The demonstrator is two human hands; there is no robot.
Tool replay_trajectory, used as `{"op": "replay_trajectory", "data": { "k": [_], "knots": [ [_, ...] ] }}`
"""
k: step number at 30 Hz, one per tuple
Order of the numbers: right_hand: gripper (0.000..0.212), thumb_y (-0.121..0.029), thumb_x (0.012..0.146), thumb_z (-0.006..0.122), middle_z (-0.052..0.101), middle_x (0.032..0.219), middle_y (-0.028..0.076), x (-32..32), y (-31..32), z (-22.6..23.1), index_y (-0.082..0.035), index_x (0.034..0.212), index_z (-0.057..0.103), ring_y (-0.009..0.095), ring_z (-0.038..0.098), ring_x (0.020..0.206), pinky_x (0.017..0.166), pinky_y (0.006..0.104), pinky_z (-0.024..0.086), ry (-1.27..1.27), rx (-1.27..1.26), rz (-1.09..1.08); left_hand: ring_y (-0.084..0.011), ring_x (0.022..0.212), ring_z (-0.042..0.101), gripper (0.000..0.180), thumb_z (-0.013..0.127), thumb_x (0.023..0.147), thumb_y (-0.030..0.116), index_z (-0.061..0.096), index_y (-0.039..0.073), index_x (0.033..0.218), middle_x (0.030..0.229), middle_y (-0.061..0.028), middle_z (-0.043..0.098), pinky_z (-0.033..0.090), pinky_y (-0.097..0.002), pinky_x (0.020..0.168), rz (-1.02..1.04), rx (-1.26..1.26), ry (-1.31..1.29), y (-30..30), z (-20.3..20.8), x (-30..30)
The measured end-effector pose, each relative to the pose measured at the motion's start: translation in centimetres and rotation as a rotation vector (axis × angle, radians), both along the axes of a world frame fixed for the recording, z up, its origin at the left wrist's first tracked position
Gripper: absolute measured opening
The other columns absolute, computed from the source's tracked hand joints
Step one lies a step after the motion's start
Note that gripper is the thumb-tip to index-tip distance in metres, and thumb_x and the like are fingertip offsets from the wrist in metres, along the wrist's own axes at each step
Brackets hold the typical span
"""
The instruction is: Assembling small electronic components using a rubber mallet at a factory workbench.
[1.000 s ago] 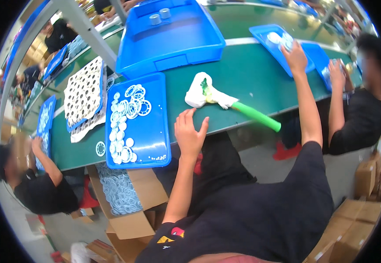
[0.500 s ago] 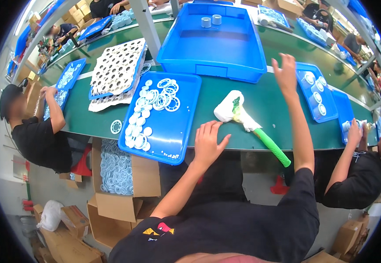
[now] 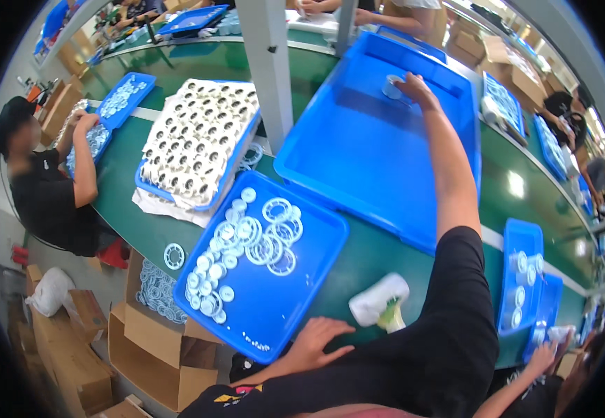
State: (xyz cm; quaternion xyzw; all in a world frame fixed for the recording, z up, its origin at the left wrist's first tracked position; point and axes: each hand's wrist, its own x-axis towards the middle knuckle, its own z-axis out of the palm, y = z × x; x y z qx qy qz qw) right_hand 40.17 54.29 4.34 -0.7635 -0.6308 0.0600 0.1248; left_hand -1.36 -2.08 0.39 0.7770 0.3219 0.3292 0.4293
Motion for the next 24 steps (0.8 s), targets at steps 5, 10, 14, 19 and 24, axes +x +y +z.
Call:
{"op": "replay_trajectory", "data": {
  "k": [5,10,14,19,24],
  "knots": [
    [0.033,-0.023,0.09,0.075,0.076,0.109,0.025,-1.7,3.5,0.8,0.002,0.111,0.077,0.039,0.077,0.097,0.083,0.047,0.062,0.179,-0.11,-0.069,-0.0295,0.108,0.067,0.042,0.084,0.088,0.024,0.068,0.011,0.125,0.119,-0.0105,0.07,0.048,-0.0408,0.089,0.046,-0.023,0.034,-0.3,0.3,0.3],
    [0.03,-0.017,0.089,0.066,0.075,0.099,0.027,3.3,-5.7,1.0,-0.002,0.113,0.076,0.042,0.076,0.091,0.084,0.048,0.061,-0.329,0.214,0.257,-0.0348,0.112,0.064,0.045,0.082,0.088,0.027,0.066,0.007,0.126,0.121,-0.0133,0.069,0.048,-0.0448,0.092,0.029,-0.004,-0.063,0.5,0.5,1.6],
    [0.022,-0.006,0.094,0.06,0.074,0.09,0.013,-8.6,-24.8,7.3,0.001,0.113,0.068,0.018,0.071,0.076,0.067,0.0319,0.057,0.654,0.202,0.46,-0.0407,0.131,0.054,0.075,0.088,0.083,0.027,0.051,0.004,0.145,0.142,-0.0227,0.054,0.044,-0.0487,0.11,0.237,-0.001,-0.138,-0.7,0.6,2.0],
    [0.023,-0.002,0.096,0.063,0.071,0.1,0.008,-16.0,-49.6,8.9,-0.002,0.118,0.064,0.014,0.069,0.083,0.067,0.0277,0.055,1.344,-0.005,0.258,-0.0468,0.132,0.049,0.094,0.088,0.079,0.049,0.046,0.008,0.152,0.148,-0.0261,0.046,0.039,-0.0534,0.113,0.394,0.447,-0.362,2.0,7.2,3.9],
    [0.033,-0.002,0.099,0.061,0.07,0.106,0.009,-22.3,-59.2,3.7,0.0,0.132,0.059,0.017,0.069,0.08,0.065,0.0296,0.059,1.788,-0.23,0.02,-0.0344,0.101,0.069,0.074,0.092,0.073,0.037,0.062,0.01,0.135,0.116,-0.015,0.069,0.054,-0.0447,0.09,0.231,0.421,-0.137,1.5,7.0,0.6]
  ]
}}
